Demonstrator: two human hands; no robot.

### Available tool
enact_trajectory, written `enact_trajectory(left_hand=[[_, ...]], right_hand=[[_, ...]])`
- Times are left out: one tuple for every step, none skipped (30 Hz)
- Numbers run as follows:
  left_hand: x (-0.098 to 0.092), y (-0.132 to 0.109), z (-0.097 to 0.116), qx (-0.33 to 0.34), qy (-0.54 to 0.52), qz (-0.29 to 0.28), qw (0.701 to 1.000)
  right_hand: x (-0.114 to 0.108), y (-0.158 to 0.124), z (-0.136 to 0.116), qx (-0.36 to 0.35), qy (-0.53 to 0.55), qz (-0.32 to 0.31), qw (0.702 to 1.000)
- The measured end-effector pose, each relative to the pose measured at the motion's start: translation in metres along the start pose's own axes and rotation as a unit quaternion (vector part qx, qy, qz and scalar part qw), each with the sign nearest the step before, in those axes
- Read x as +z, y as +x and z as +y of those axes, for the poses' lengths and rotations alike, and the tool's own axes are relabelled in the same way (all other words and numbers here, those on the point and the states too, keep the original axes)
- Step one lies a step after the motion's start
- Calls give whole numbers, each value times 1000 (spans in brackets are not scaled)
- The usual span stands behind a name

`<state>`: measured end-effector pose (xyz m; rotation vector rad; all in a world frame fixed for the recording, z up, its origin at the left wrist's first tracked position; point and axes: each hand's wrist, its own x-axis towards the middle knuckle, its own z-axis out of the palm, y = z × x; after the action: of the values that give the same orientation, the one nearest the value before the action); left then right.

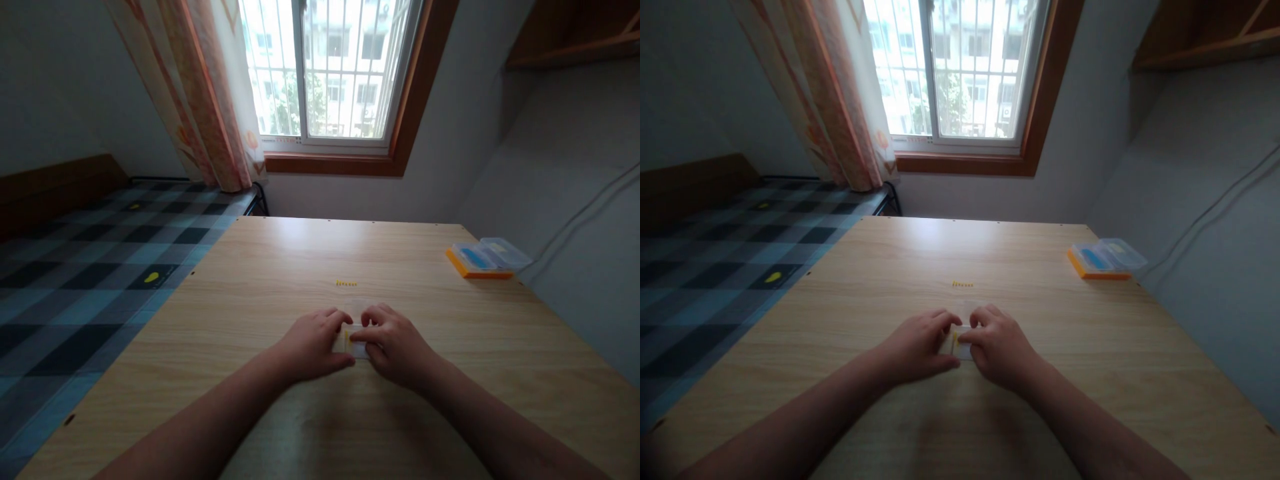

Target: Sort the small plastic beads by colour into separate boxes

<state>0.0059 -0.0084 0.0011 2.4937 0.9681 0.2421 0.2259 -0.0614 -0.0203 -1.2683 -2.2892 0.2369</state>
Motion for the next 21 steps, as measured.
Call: enact_trajectory(left_hand=[[0, 0, 0, -1, 1, 0, 1000], [-1, 0, 0, -2, 2, 0, 1000], [-1, 0, 1, -2, 3, 0, 1000], [-1, -1, 1, -2, 3, 0, 1000], [-2, -1, 1, -1, 3, 0, 1000], [-2, -1, 1, -1, 2, 0, 1000], [-2, -1, 1, -1, 2, -1, 1000], [-2, -1, 1, -2, 1, -2, 1000], [-2, -1, 1, -3, 1, -3, 1000], [-1, -1, 1, -4, 1, -3, 1000], [-1, 0, 1, -6, 1, -3, 1000], [-1, 0, 1, -6, 1, -4, 1000], [-1, 0, 1, -6, 1, -4, 1000], [-1, 0, 2, -6, 1, -3, 1000], [-1, 0, 2, -5, 2, -3, 1000], [-1, 0, 2, -6, 2, -4, 1000], [-2, 0, 2, -6, 2, -7, 1000], [-2, 0, 3, -7, 2, -11, 1000], [-3, 0, 3, -9, 1, -14, 1000], [-3, 1, 3, -10, 0, -17, 1000], [-4, 1, 3, -10, -2, -19, 1000]], right_hand=[[0, 0, 0, 2, -4, 0, 1000], [-1, 0, 0, 4, -8, 0, 1000], [-1, 1, 1, 7, -10, 0, 1000], [-1, 1, 1, 9, -10, 1, 1000], [-1, 1, 1, 11, -9, 2, 1000], [-1, 1, 1, 12, -5, 4, 1000], [-1, 0, 1, 11, -2, 6, 1000], [-1, 0, 1, 10, 1, 8, 1000], [-1, 0, 1, 8, 3, 9, 1000], [-1, 0, 1, 6, 3, 9, 1000], [-1, 0, 1, 5, 2, 8, 1000], [-1, 0, 1, 3, 1, 7, 1000], [-1, 0, 1, 2, 0, 6, 1000], [-1, 0, 1, 1, -3, 4, 1000], [-1, 0, 1, 0, -6, 3, 1000], [-1, 1, 0, -1, -10, 2, 1000], [-1, 1, 0, 0, -15, 1, 1000], [-1, 2, 0, 2, -20, 0, 1000], [-1, 2, -1, 4, -25, -1, 1000], [-1, 3, -1, 5, -30, -1, 1000], [-1, 3, -1, 6, -34, -2, 999]])
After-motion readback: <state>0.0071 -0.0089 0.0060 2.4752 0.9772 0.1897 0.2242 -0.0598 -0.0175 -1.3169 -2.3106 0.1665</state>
